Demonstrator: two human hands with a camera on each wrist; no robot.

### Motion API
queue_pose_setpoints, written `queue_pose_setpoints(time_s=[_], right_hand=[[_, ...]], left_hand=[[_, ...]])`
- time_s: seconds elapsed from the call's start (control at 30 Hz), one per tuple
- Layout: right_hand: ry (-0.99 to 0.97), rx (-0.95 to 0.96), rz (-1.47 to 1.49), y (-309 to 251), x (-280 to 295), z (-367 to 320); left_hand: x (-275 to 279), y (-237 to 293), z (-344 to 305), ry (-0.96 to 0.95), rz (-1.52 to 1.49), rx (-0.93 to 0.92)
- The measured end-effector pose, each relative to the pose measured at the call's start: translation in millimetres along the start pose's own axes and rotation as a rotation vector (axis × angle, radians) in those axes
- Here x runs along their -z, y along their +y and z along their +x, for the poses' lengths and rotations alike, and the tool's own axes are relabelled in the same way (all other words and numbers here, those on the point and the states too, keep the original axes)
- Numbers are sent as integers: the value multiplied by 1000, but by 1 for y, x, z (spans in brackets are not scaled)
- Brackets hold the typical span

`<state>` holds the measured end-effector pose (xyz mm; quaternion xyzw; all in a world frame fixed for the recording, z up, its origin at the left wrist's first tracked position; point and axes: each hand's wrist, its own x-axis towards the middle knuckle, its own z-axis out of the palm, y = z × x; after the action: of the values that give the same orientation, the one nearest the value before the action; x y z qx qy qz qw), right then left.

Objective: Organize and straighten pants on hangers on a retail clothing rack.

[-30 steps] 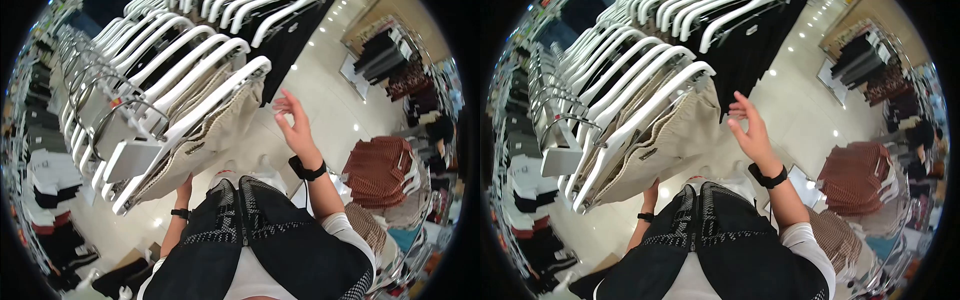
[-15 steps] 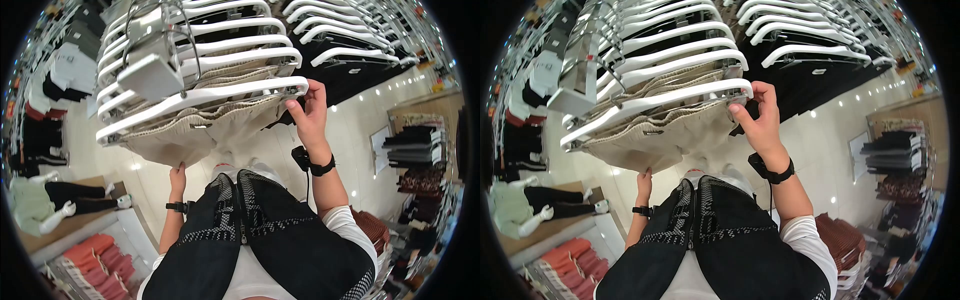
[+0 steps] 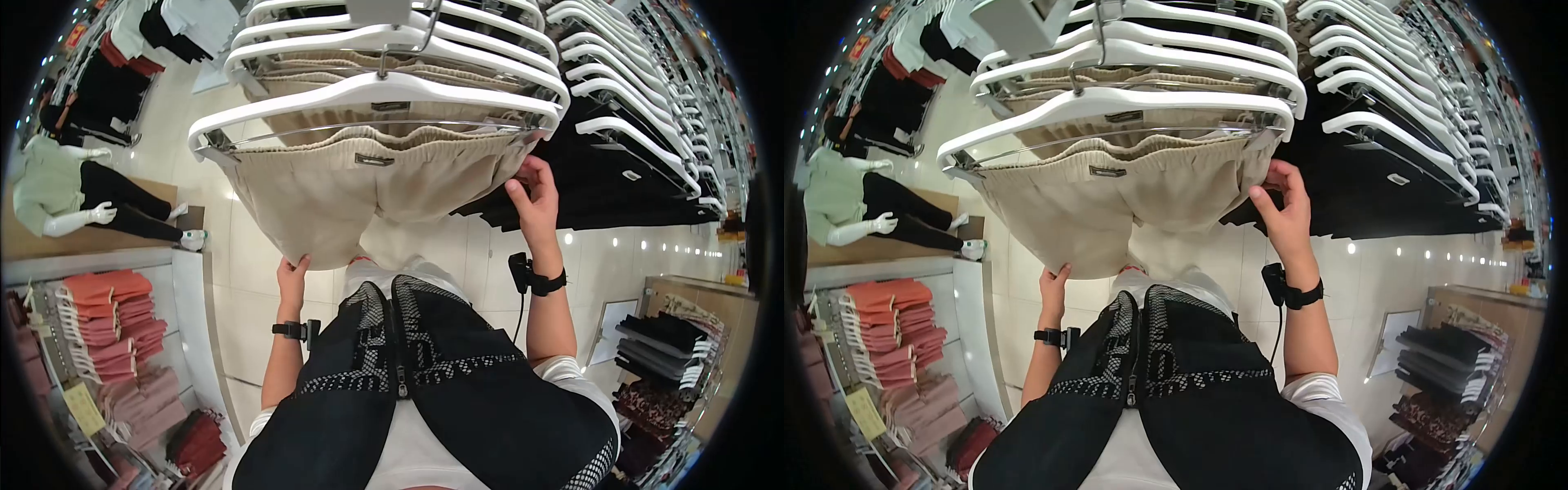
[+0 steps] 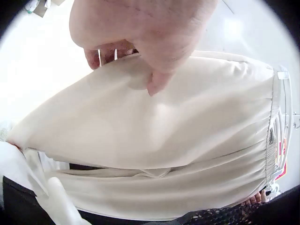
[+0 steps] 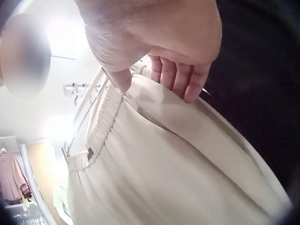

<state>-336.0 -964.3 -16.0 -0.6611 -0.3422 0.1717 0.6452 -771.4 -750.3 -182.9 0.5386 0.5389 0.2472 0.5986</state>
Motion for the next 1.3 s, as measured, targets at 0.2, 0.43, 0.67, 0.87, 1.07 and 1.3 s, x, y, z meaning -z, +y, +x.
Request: queue_pose_setpoints(time_s=[0.2,0.43,0.67,0.87,1.07,1.3], right_hand=[[-24,-233,153,120,-6,-21],[-130,-493,-252,172,-48,-48],[-175,-506,-37,134,-57,-79],[105,-547,421,49,-90,-83],[268,-662,253,55,-118,-97],[426,-600,375,63,-137,-119]], left_hand=[[12,-38,23,-187,129,53],[-6,-24,54,-431,389,-18],[3,47,60,-606,-57,115],[12,105,70,-658,-335,58],[27,86,94,-759,-80,97],[47,74,105,-799,-15,132]])
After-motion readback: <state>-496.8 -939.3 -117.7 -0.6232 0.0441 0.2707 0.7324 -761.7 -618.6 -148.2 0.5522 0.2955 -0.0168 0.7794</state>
